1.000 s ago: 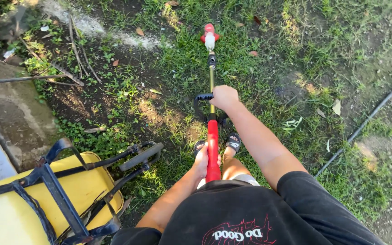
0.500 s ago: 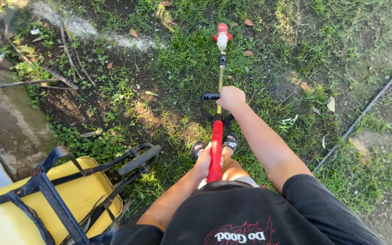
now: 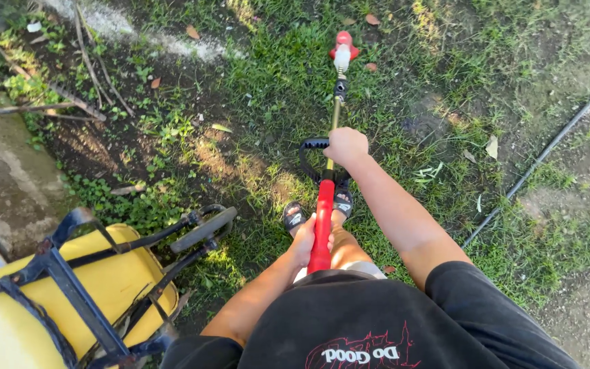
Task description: Trimming grass in a yard using a motorized grass trimmer.
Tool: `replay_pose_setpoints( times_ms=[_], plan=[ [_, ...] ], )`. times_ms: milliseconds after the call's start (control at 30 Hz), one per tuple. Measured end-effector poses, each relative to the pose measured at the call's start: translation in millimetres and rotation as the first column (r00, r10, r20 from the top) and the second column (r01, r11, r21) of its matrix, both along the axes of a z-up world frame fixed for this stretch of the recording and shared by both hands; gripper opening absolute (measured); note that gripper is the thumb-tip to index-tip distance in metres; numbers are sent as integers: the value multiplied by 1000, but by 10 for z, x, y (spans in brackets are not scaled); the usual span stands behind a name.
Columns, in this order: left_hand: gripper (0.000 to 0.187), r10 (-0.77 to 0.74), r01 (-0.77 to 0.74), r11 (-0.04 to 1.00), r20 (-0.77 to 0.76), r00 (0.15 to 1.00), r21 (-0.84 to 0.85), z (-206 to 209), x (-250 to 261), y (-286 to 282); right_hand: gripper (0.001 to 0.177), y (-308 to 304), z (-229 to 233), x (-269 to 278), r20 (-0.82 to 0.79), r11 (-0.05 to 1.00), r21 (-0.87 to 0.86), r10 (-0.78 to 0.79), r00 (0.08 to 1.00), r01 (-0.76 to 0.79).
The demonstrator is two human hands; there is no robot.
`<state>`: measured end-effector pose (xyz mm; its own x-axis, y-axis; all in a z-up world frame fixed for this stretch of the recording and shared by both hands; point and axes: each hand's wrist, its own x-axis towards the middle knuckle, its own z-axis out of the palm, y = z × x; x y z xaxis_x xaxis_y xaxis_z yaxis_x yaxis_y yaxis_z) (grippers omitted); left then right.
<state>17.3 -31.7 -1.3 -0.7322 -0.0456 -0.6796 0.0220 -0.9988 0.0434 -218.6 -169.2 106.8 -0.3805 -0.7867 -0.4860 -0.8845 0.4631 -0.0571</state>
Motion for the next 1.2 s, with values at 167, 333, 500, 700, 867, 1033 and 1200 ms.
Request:
replay_pose_setpoints(
  times_ms=[167, 333, 500, 700, 867, 1033, 1200],
  plan=[
    [60, 85, -85, 996, -14, 996, 16, 41, 157, 57, 27, -112, -4, 282, 39, 998, -19, 57, 998, -56],
    [54, 115, -109, 992, 97, 989, -66, 231, 277, 114, 26, -122, 7, 469, 73, 995, -27, 100, 992, -98],
    [42, 119, -113, 992, 125, 985, -55, 401, 308, 276, 27, 49, 104, 545, 81, 995, 7, 100, 992, -101],
    [51, 83, -75, 992, 80, 993, -100, 152, 189, 660, 26, 480, 9, 319, 71, 997, -32, 70, 995, -68],
    [57, 38, -37, 997, 10, 999, -66, -152, -4, 1077, 29, 958, 75, 71, 35, 1000, -19, 13, 999, -12],
    [61, -6, 7, 1000, -37, 999, 7, -202, -122, 1461, 31, 1426, 12, -103, 24, 999, 7, -38, 999, 38],
    [61, -42, 42, 999, 12, 999, 9, -189, -84, 1706, 29, 1722, -68, -98, -31, 998, 53, -16, 999, 17]
  ],
)
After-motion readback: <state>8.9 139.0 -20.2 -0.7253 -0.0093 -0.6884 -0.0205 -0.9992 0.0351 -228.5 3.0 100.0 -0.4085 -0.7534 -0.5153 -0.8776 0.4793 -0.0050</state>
